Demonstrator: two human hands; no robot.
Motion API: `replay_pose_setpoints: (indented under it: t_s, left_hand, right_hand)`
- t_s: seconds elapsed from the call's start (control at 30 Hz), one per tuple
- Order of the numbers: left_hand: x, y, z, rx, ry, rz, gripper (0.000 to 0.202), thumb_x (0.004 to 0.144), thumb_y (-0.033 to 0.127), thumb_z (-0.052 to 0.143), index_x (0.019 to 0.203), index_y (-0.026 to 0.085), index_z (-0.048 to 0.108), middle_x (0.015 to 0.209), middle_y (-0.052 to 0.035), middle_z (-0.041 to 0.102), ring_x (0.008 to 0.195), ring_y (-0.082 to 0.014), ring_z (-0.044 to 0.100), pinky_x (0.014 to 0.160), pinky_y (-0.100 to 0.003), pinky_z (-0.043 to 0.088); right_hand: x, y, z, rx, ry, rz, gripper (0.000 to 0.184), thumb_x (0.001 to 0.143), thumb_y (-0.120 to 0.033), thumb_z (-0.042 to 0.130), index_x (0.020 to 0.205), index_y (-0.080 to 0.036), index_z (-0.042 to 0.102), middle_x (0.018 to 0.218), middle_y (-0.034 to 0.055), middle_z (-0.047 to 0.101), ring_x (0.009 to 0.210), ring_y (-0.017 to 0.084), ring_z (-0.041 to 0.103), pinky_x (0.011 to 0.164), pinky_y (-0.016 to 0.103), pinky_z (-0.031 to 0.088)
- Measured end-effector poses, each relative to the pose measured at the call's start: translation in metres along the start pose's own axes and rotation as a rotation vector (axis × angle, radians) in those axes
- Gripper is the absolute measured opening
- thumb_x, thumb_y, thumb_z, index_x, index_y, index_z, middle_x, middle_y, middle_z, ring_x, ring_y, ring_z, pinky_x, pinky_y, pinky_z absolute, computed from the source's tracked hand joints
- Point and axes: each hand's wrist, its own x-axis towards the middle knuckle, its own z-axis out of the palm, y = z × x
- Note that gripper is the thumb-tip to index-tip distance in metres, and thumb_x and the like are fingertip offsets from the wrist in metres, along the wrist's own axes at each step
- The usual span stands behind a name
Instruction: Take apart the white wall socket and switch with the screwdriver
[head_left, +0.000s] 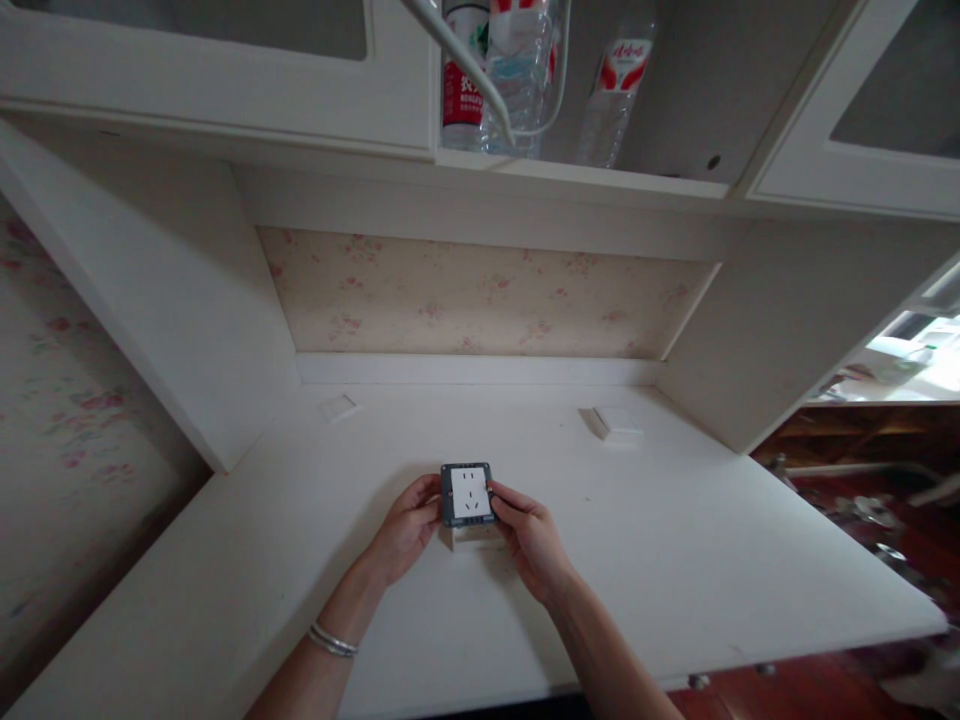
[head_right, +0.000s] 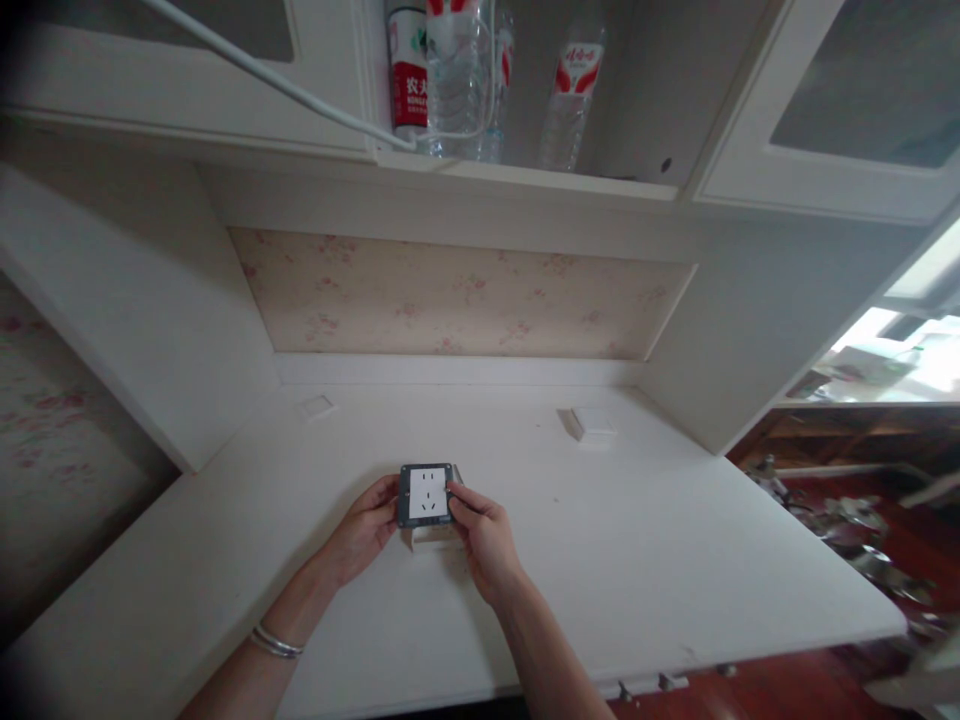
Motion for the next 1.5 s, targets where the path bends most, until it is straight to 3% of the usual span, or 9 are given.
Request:
replay_pose_setpoints:
  t_s: [0.47, 0.7, 0.9, 1.07, 1.23, 1.37, 1.5]
  left_hand:
    - [0.003, -0.002, -0.002, 0.021, 0.05, -0.046, 0.025, 0.073, 0.022, 0.076, 0.095, 0.014, 0.066, 0.09, -0.006, 0.069, 0.083, -0.0157, 0.064, 0.073, -0.024, 0.05]
    - [-0.002, 0.006, 0.006, 0.072, 0.085, 0.011, 0.022, 0.078, 0.029, 0.07, 0.095, 0.018, 0.062, 0.087, -0.0037, 0.069, 0.079, -0.0172, 0.066, 0.072, -0.027, 0.052]
    - [-0.004, 0.005, 0.008, 0.35, 0.101, 0.078, 0.038, 0.075, 0.035, 0.073, 0.108, 0.018, 0.064, 0.096, -0.0074, 0.071, 0.088, -0.0226, 0.067, 0.077, -0.032, 0.053]
    - [0.001, -0.001, 0.004, 0.526, 0.178, 0.113, 0.032, 0.07, 0.036, 0.076, 0.094, 0.015, 0.071, 0.094, -0.0088, 0.073, 0.083, -0.0221, 0.068, 0.075, -0.03, 0.052]
    - [0.005, -0.007, -0.004, 0.532, 0.136, 0.136, 0.026, 0.072, 0.035, 0.074, 0.09, 0.017, 0.071, 0.09, -0.0068, 0.072, 0.079, -0.0204, 0.067, 0.071, -0.029, 0.052]
    - [0.007, -0.007, -0.007, 0.612, 0.16, 0.26, 0.019, 0.07, 0.033, 0.076, 0.08, 0.016, 0.072, 0.101, -0.007, 0.065, 0.082, -0.0185, 0.065, 0.074, -0.027, 0.052]
    - [0.006, -0.003, -0.005, 0.742, 0.202, 0.361, 0.016, 0.071, 0.032, 0.075, 0.075, 0.017, 0.072, 0.094, -0.0044, 0.059, 0.071, -0.0141, 0.06, 0.063, -0.023, 0.049]
  right_hand:
    - [0.001, 0.002, -0.001, -0.018, 0.0, -0.023, 0.041, 0.06, -0.032, 0.081, 0.098, -0.017, 0.075, 0.099, 0.008, 0.073, 0.098, 0.023, 0.064, 0.098, 0.038, 0.042]
    - [0.003, 0.004, -0.005, -0.01, 0.013, -0.03, 0.042, 0.061, -0.032, 0.081, 0.099, -0.016, 0.074, 0.097, 0.0084, 0.073, 0.097, 0.023, 0.064, 0.098, 0.038, 0.042]
    - [0.003, 0.002, -0.004, -0.017, 0.029, -0.039, 0.044, 0.059, -0.033, 0.082, 0.098, -0.015, 0.074, 0.097, 0.0092, 0.073, 0.097, 0.024, 0.065, 0.098, 0.04, 0.043]
    - [0.002, 0.005, -0.003, -0.052, 0.047, -0.047, 0.044, 0.057, -0.034, 0.083, 0.097, -0.016, 0.075, 0.1, 0.0088, 0.073, 0.096, 0.025, 0.065, 0.096, 0.041, 0.044]
    - [0.003, 0.009, -0.006, -0.127, 0.03, -0.091, 0.042, 0.062, -0.036, 0.08, 0.099, -0.017, 0.074, 0.105, 0.0093, 0.071, 0.099, 0.025, 0.064, 0.095, 0.041, 0.044]
    - [0.002, 0.009, -0.006, -0.286, 0.009, -0.186, 0.035, 0.07, -0.037, 0.074, 0.1, -0.019, 0.074, 0.108, 0.0084, 0.07, 0.103, 0.025, 0.061, 0.096, 0.041, 0.043]
    - [0.0, 0.008, -0.004, -0.367, 0.018, -0.253, 0.031, 0.074, -0.037, 0.071, 0.099, -0.02, 0.074, 0.11, 0.008, 0.07, 0.104, 0.026, 0.061, 0.096, 0.041, 0.043]
